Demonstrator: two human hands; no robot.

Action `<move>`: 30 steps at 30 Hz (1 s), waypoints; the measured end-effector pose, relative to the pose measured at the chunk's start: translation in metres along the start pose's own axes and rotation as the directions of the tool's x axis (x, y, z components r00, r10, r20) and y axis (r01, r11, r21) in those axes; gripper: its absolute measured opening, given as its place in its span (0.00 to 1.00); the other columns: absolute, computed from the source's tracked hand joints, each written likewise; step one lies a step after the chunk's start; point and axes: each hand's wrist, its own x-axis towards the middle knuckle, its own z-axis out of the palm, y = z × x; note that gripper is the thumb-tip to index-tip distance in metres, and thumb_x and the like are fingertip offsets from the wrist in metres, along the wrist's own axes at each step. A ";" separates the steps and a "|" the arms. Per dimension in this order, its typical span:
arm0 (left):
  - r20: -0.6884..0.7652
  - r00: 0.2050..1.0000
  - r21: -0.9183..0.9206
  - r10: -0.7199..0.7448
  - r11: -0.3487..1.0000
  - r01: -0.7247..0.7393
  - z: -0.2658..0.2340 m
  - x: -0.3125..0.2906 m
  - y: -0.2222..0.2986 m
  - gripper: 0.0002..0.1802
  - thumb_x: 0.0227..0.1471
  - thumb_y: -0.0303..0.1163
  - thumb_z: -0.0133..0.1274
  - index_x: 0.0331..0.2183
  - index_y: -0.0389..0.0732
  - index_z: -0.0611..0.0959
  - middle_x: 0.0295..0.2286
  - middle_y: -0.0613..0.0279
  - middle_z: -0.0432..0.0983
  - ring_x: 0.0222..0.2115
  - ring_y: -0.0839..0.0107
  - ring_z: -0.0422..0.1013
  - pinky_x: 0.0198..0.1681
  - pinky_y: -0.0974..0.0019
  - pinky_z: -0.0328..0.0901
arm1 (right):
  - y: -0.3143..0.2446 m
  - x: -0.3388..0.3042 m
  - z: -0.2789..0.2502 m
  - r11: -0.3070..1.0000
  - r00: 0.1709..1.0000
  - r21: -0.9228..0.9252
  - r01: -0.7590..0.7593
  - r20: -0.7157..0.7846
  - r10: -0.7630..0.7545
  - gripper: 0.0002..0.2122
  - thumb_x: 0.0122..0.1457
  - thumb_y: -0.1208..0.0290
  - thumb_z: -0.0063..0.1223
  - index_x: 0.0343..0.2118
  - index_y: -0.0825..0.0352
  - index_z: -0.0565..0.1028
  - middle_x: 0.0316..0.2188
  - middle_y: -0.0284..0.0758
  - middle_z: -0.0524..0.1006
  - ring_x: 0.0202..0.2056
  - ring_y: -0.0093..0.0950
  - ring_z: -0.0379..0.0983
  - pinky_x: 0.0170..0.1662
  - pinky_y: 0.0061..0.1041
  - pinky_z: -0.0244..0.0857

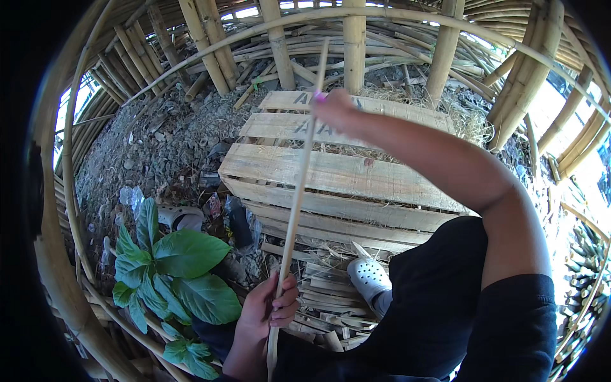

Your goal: The person whittles and scrapes a bamboo stick using a knife.

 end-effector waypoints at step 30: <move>-0.049 0.998 0.002 0.032 0.999 -0.032 0.006 0.005 -0.008 0.19 0.63 0.48 0.33 0.34 0.43 0.66 0.19 0.70 0.59 0.10 0.84 0.51 0.06 0.80 0.50 | 0.019 -0.096 0.054 0.981 0.950 -0.189 -0.051 0.294 0.106 0.17 0.48 0.61 0.56 0.20 0.75 0.74 0.14 0.37 0.72 0.16 0.26 0.69 0.22 0.31 0.64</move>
